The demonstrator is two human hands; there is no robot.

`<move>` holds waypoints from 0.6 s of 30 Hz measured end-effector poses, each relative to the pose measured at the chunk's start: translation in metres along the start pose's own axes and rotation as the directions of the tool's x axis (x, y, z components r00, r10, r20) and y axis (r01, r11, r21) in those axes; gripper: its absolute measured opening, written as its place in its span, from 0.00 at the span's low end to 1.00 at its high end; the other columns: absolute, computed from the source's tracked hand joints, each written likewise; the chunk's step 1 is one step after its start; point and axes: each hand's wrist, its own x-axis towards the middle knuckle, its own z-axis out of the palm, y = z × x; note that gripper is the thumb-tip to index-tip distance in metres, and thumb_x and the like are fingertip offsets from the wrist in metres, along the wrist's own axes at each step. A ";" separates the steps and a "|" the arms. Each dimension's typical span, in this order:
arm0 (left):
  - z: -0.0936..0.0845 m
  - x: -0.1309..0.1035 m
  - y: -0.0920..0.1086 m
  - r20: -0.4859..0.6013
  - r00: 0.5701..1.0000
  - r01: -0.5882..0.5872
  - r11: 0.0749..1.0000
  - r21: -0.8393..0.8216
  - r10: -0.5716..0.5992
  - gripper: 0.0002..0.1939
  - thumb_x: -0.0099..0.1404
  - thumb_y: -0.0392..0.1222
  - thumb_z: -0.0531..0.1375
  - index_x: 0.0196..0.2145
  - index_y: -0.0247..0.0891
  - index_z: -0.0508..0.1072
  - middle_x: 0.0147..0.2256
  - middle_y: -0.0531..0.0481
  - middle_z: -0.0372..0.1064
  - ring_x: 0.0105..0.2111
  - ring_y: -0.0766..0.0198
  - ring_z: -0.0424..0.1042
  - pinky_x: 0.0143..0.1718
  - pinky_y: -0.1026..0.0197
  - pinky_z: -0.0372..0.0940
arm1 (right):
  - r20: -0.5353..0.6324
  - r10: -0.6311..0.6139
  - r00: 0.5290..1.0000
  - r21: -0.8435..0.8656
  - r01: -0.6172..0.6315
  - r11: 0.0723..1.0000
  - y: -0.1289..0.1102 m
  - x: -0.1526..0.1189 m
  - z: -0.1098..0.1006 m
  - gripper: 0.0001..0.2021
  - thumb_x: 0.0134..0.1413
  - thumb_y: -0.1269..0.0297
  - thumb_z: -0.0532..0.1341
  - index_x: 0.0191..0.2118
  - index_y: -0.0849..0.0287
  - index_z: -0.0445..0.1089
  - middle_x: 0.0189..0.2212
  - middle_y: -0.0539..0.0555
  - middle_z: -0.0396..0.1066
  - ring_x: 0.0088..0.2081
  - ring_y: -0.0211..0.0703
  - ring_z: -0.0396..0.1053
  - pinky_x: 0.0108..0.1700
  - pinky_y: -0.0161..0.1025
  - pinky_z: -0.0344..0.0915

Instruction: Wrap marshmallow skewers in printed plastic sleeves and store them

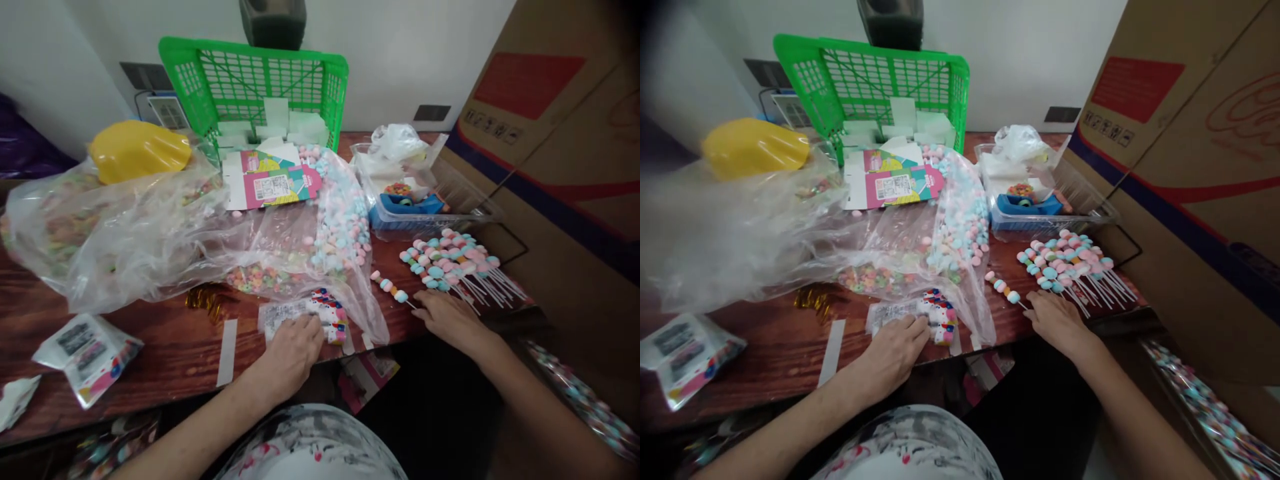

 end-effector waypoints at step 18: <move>0.023 0.001 -0.016 -0.503 0.860 0.051 0.996 -0.079 -0.084 0.13 0.59 0.25 0.51 0.35 0.35 0.73 0.33 0.44 0.71 0.35 0.58 0.66 0.36 0.57 0.66 | -0.131 0.318 0.939 -0.093 -0.331 0.939 0.025 0.007 -0.036 0.14 0.58 0.61 0.51 0.35 0.57 0.73 0.36 0.59 0.74 0.36 0.48 0.70 0.32 0.40 0.56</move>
